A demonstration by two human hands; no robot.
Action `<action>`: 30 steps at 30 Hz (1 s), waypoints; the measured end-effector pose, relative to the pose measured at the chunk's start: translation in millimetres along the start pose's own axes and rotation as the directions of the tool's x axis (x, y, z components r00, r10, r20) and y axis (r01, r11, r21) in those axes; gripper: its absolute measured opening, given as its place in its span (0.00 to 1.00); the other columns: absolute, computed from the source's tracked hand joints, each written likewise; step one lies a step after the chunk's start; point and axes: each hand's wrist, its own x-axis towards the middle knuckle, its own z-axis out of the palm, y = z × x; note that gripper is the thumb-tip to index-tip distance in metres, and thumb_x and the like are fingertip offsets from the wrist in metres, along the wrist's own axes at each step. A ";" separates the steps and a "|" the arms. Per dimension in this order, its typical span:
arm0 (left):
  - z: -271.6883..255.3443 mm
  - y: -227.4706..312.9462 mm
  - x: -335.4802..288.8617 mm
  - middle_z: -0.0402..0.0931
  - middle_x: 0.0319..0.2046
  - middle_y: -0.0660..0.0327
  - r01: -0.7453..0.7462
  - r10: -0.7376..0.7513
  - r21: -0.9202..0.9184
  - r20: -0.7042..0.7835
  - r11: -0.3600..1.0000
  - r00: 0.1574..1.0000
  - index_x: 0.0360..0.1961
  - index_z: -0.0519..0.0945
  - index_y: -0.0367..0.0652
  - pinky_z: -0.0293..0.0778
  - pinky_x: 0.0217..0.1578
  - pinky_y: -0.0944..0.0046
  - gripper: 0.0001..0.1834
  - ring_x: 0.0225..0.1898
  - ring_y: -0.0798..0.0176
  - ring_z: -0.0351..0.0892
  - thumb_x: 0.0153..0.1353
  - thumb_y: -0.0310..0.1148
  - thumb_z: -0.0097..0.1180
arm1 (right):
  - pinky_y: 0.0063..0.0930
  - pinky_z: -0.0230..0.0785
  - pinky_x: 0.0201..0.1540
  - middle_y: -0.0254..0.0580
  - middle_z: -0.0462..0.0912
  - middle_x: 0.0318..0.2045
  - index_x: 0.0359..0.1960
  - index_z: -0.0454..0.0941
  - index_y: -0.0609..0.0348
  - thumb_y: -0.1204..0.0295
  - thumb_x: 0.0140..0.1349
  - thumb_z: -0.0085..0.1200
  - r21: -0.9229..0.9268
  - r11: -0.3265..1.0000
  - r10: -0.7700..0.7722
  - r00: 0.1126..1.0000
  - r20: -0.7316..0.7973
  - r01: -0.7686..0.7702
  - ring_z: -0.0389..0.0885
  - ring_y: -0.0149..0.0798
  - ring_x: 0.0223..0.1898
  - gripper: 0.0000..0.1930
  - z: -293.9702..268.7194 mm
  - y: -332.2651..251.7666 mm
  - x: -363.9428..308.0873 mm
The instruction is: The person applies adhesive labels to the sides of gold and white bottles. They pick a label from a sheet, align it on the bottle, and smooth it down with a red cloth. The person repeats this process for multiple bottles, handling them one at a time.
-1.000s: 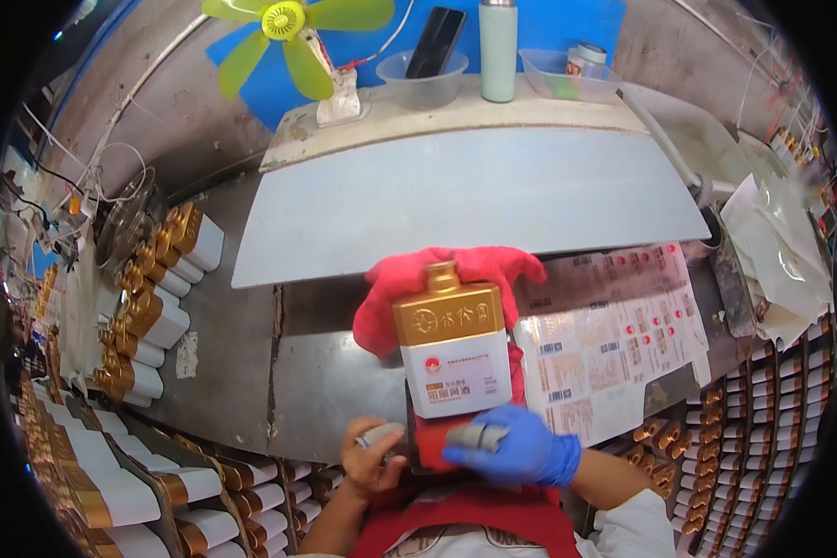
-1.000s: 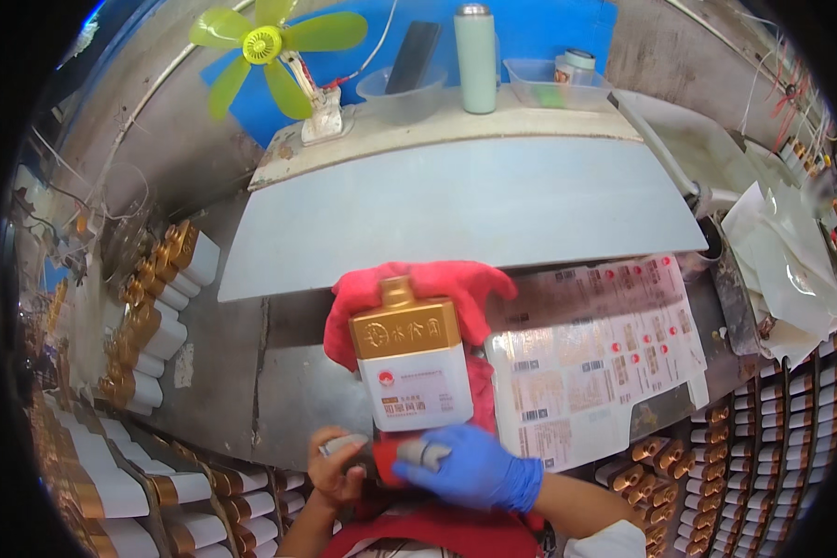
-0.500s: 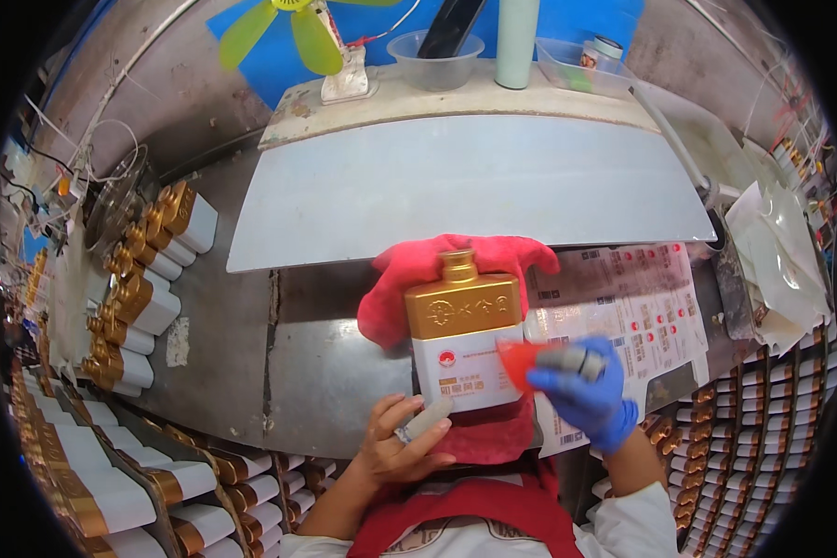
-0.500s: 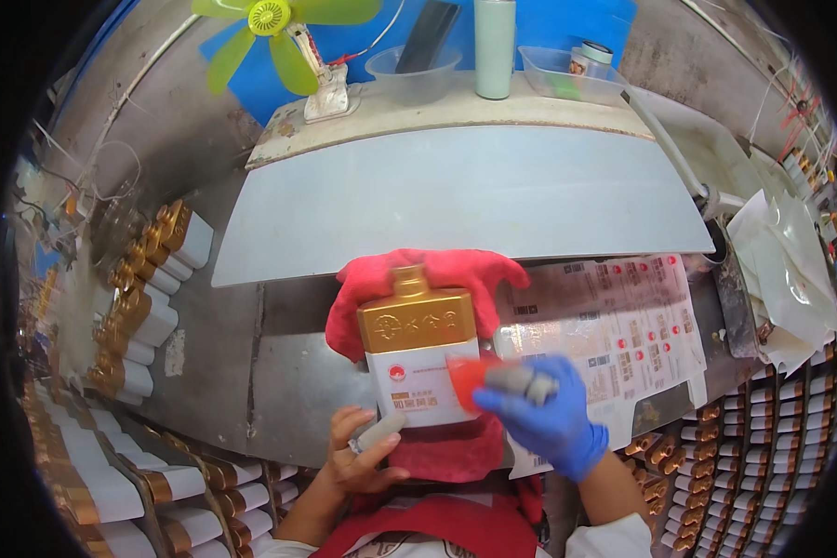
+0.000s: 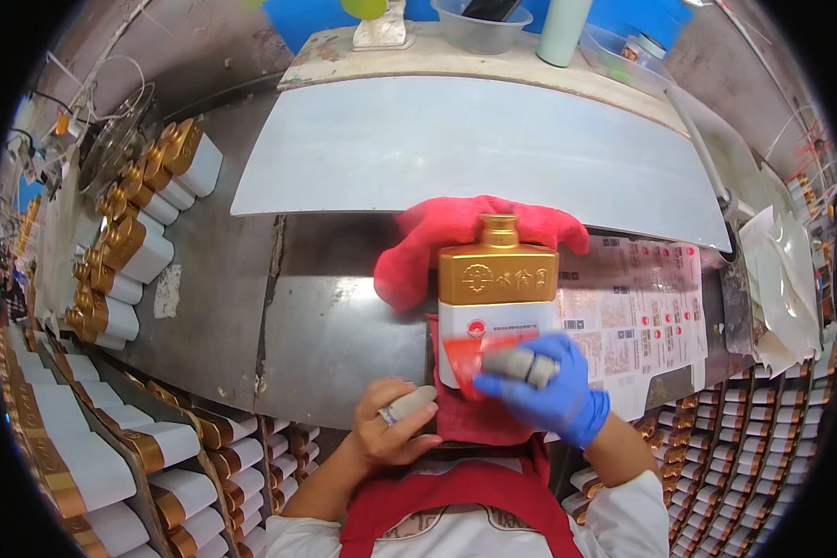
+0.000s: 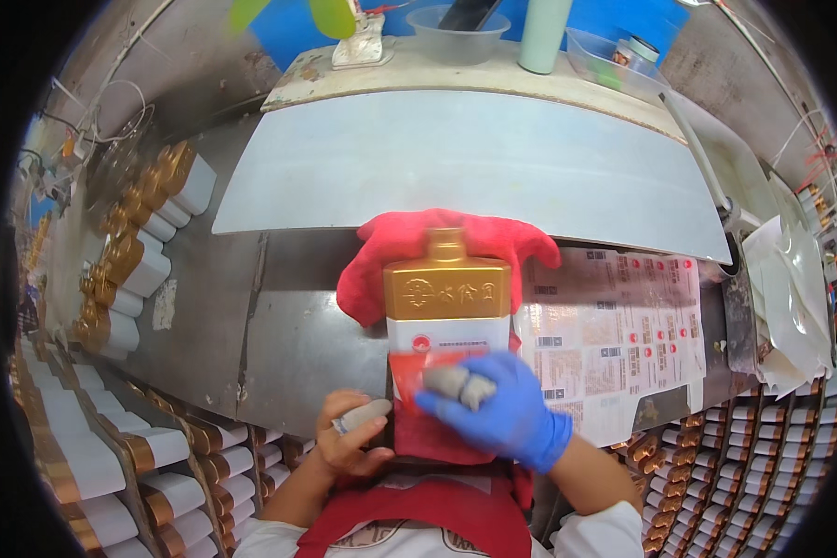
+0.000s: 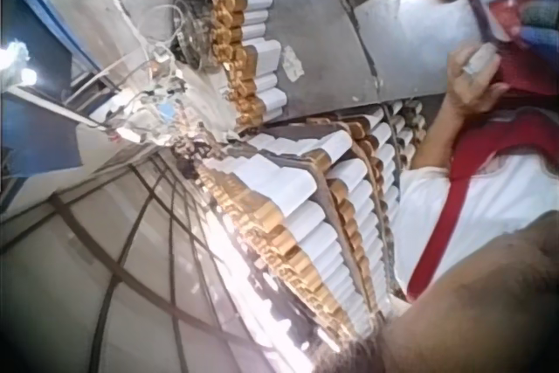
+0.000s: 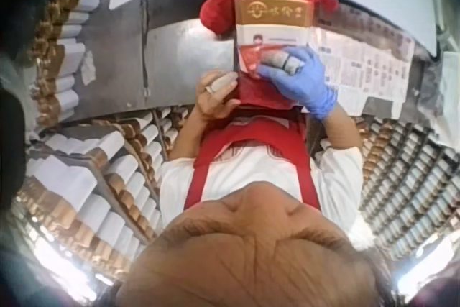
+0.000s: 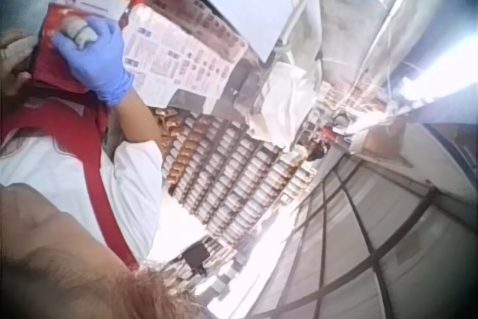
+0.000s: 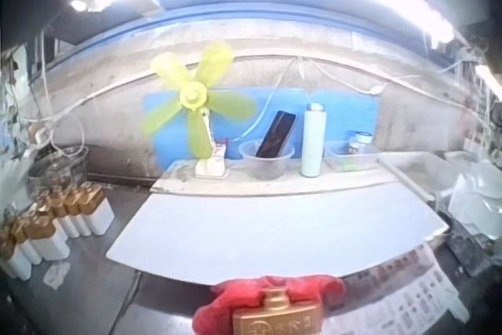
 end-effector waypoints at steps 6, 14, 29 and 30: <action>-4.8 -12.7 -6.8 0.73 0.40 0.49 0.067 -0.071 -0.060 -0.061 0.996 0.996 0.45 0.77 0.42 0.74 0.37 0.54 0.23 0.39 0.50 0.74 0.52 0.44 0.66 | 0.30 0.71 0.34 0.35 0.82 0.40 0.40 0.80 0.49 0.78 0.44 0.59 0.365 0.898 0.168 0.959 0.230 -0.245 0.80 0.41 0.34 0.18 -17.5 -22.7 -36.5; 10.7 -8.0 -7.1 0.74 0.41 0.46 0.077 -0.077 -0.002 -0.070 0.997 0.995 0.48 0.74 0.43 0.72 0.40 0.49 0.26 0.42 0.46 0.72 0.49 0.38 0.67 | 0.35 0.73 0.42 0.52 0.83 0.34 0.41 0.81 0.59 0.61 0.62 0.45 0.419 0.648 0.640 0.753 0.155 -0.636 0.83 0.46 0.36 0.17 -55.2 63.8 84.5; -8.1 30.0 23.6 0.76 0.46 0.49 -0.008 0.008 0.183 0.005 0.983 1.000 0.50 0.73 0.33 0.66 0.50 0.48 0.25 0.45 0.44 0.73 0.59 0.41 0.61 | 0.38 0.68 0.26 0.47 0.79 0.22 0.23 0.83 0.55 0.59 0.49 0.56 0.099 0.982 0.125 0.946 0.299 -0.161 0.78 0.46 0.23 0.13 -117.8 -5.4 20.7; -5.3 33.5 27.4 0.76 0.46 0.49 -0.025 0.022 0.169 0.015 0.985 1.000 0.50 0.74 0.33 0.66 0.50 0.48 0.25 0.46 0.45 0.73 0.59 0.41 0.61 | 0.38 0.68 0.25 0.47 0.78 0.21 0.23 0.82 0.54 0.58 0.49 0.56 0.055 0.985 0.141 0.953 0.267 -0.161 0.78 0.46 0.23 0.13 -120.1 -13.9 4.5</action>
